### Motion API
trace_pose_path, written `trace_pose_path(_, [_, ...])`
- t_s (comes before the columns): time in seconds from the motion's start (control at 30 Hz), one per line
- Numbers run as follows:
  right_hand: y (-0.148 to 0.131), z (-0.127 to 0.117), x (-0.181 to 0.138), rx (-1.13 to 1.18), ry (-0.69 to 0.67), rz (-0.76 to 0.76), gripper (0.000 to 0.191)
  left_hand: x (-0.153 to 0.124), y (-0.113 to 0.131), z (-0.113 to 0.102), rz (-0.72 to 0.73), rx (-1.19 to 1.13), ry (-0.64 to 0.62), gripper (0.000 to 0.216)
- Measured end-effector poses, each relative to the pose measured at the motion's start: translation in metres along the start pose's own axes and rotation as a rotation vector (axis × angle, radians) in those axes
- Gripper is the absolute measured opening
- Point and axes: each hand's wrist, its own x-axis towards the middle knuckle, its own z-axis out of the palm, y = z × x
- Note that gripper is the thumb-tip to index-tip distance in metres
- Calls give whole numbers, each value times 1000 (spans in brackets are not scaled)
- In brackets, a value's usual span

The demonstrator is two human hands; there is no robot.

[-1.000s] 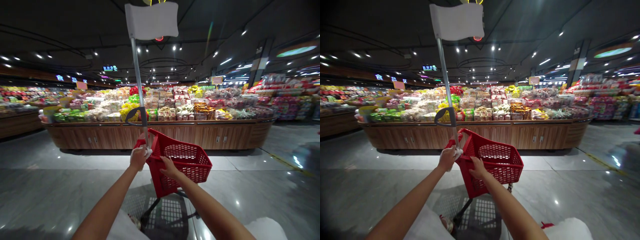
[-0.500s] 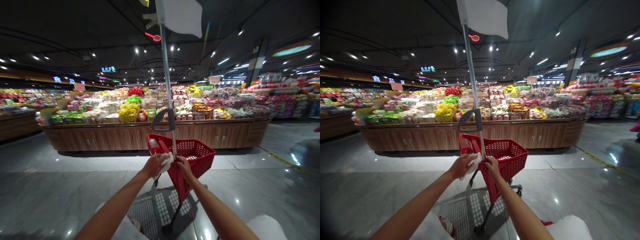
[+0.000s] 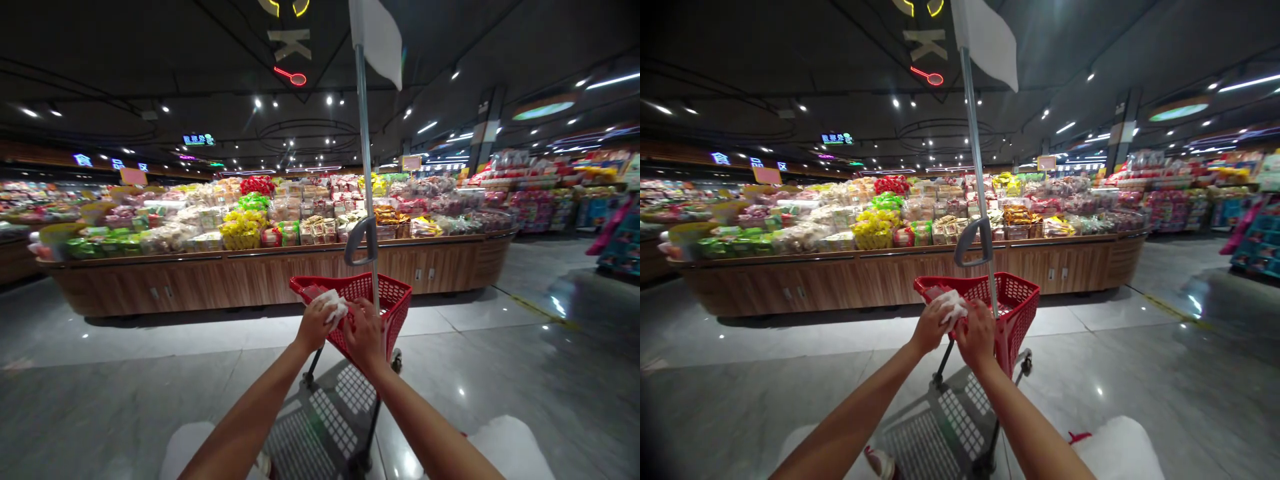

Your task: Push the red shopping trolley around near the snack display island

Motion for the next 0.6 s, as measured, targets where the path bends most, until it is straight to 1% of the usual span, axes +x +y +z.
trace_pose_path(0.03, [-9, -3, 1, -52, -102, -11, 43, -1, 5, 3, 15, 9, -7, 31])
trace_pose_path(0.1, [-19, -9, 6, -174, -267, 54, 47, 3, 9, 7, 51, 23, -44, 34])
trace_pose_path(0.17, [-21, -14, 14, -294, -348, 136, 51, 12, 2, 6, 36, 31, -62, 34])
trace_pose_path(0.23, [-19, -19, 20, -375, -403, 129, 53, 25, -12, 1, -62, 38, -42, 32])
trace_pose_path(0.3, [-16, -22, 22, -404, -431, 85, 53, 37, -25, -7, -202, 44, -15, 31])
trace_pose_path(0.37, [-11, -23, 21, -400, -427, 43, 52, 44, -33, -12, -269, 42, -28, 30])
trace_pose_path(0.4, [-9, -23, 20, -399, -418, 29, 51, 45, -32, -13, -261, 41, -43, 29])
trace_pose_path(0.47, [-2, -23, 19, -408, -400, 16, 51, 44, -23, -11, -196, 46, -63, 27])
trace_pose_path(0.6, [19, -24, 19, -436, -379, -5, 50, 39, 12, 2, -51, 76, -86, 26])
